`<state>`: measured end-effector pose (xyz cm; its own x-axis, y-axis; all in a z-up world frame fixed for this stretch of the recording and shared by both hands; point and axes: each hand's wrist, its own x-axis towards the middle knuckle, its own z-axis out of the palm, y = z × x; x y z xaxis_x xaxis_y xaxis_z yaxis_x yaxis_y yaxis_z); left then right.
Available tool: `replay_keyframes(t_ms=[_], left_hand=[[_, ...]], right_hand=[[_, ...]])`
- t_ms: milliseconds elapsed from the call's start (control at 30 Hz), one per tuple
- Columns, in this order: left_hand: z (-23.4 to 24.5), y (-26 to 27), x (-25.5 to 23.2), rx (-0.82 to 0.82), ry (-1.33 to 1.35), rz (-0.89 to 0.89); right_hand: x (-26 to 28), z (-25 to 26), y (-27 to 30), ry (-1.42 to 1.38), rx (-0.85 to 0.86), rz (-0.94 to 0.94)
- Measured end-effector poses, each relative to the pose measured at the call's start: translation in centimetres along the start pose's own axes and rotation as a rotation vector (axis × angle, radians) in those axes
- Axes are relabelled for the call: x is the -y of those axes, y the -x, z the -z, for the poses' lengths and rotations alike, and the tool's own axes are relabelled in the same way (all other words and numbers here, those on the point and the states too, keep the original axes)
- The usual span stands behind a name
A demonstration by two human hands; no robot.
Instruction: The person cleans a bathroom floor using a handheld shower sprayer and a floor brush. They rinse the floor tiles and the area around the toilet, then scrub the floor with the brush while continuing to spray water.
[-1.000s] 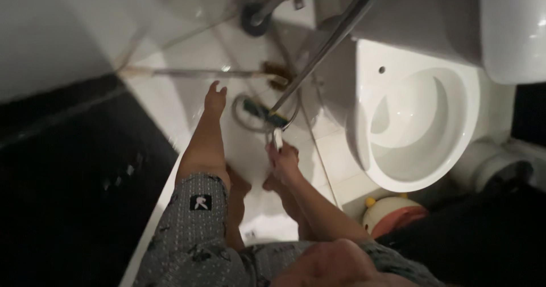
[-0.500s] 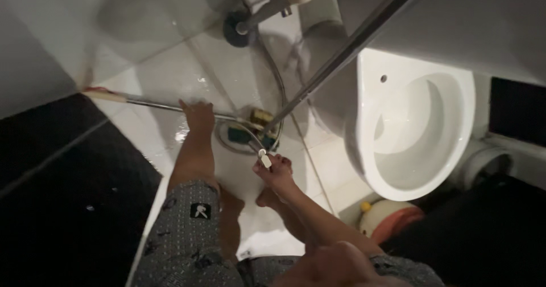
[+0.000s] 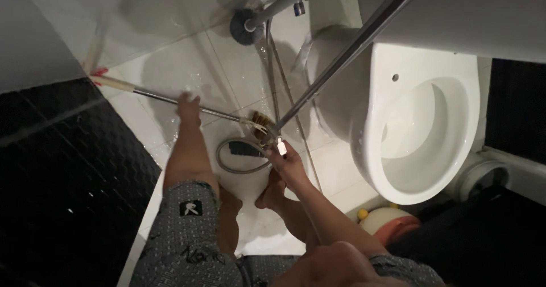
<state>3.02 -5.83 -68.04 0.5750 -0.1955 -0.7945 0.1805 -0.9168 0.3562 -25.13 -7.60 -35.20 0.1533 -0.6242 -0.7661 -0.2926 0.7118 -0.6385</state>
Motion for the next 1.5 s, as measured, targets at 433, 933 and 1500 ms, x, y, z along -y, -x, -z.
replay_keyframes(t_ms=[433, 933, 1500], left_hand=[[-1.8, 6.3, -2.3, -0.362, 1.195, -0.334], [12.2, 25.6, -7.6, -0.040, 1.551, -0.679], [36.0, 53.4, -15.5, 0.133, 0.549, -0.614]], right_hand=[[-0.4, -0.7, 0.8, 0.050, 0.142, 0.073], [12.9, -8.2, 6.3, -0.084, 0.327, 0.225], [18.5, -13.2, 13.1, 0.117, 0.404, 0.415]])
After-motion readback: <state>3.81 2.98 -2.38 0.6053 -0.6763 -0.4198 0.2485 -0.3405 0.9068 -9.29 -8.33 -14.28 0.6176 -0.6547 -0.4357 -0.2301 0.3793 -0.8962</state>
